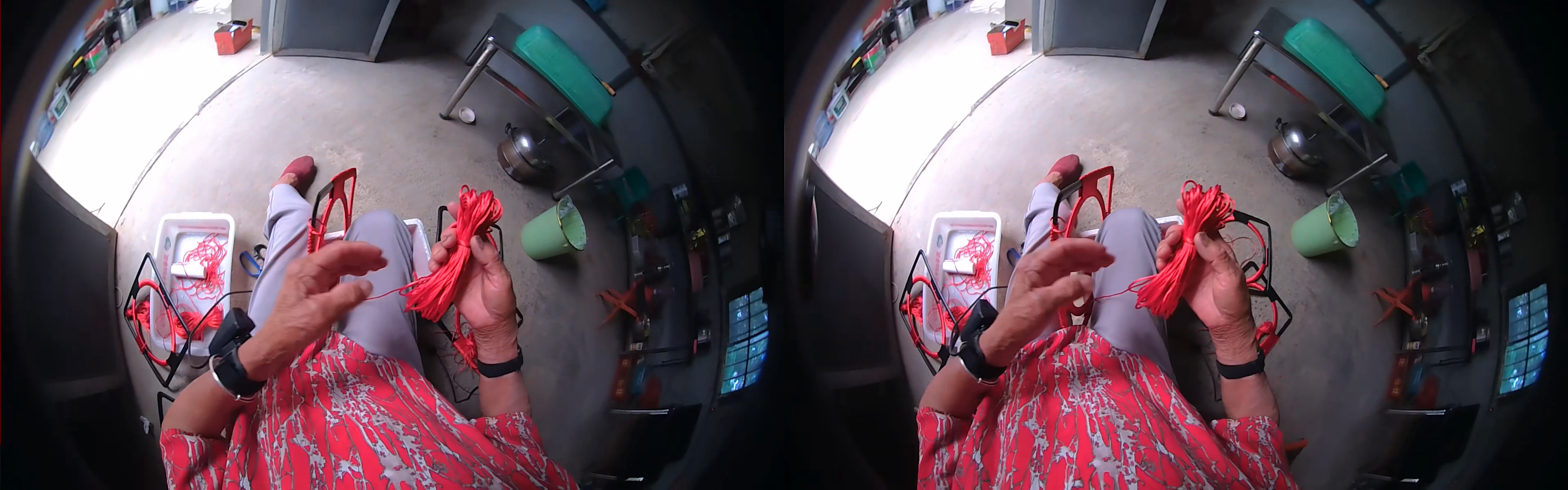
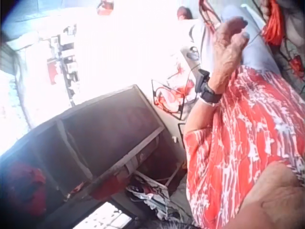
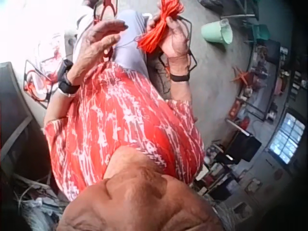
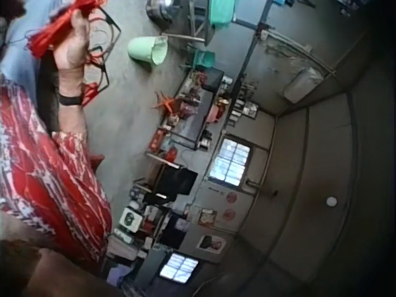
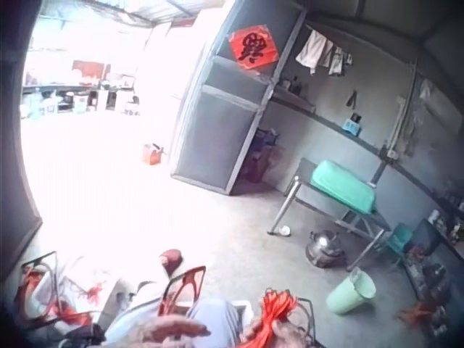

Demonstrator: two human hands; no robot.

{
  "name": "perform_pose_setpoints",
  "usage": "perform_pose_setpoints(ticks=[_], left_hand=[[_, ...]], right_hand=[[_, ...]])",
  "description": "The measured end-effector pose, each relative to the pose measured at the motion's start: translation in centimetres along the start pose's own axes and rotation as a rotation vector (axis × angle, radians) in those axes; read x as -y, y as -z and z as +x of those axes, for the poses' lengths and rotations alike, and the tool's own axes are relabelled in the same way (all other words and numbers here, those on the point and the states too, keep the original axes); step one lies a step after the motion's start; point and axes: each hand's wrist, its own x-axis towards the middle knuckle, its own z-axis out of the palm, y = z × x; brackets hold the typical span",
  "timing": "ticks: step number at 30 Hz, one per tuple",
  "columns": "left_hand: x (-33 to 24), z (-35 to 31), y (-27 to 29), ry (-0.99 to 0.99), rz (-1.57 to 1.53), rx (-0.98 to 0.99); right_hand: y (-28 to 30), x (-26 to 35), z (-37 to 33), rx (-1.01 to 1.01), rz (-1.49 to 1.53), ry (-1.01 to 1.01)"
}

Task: A person is weaving red string onto a plastic frame to create a furniture component.

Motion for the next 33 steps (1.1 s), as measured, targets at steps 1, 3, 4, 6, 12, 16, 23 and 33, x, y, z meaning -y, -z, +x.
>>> perform_pose_setpoints(ticks=[1, 3, 4, 6, 12, 16, 23, 33], left_hand=[[1.3, 1.1, 0.0, -0.111, 0.234, 0.123], [2.6, 2.3, -1.6, -0.059, 0.218, 0.234], [3.3, 2.6, -2.0, -0.008, 0.189, 0.279], [5.1, 2.9, -2.0, 0.080, 0.140, 0.401], [3.5, 0.7, 1.9, 0.296, 0.118, 0.339], [0.9, 0.1, 2.2, 0.319, 0.116, 0.218], [-0.1, 0.2, 3.2, 0.321, 0.338, 0.060], [1.8, 0.1, 3.0, 0.396, 0.237, 0.019]], right_hand=[[-0.3, -0.1, -0.4, 0.034, 0.044, -0.008], [-0.3, -0.2, -1.0, 0.054, 0.089, 0.002], [-0.3, -0.5, -1.1, 0.105, 0.168, -0.011], [0.1, -0.4, -1.4, 0.156, 0.249, -0.018], [4.5, 2.0, -3.0, -0.025, 0.411, 0.236], [9.0, 1.8, -3.6, -0.081, 0.324, 0.333], [12.4, -0.5, -5.3, -0.443, -0.042, 0.376], [10.3, -2.2, -6.1, -0.291, 0.199, 0.253]])
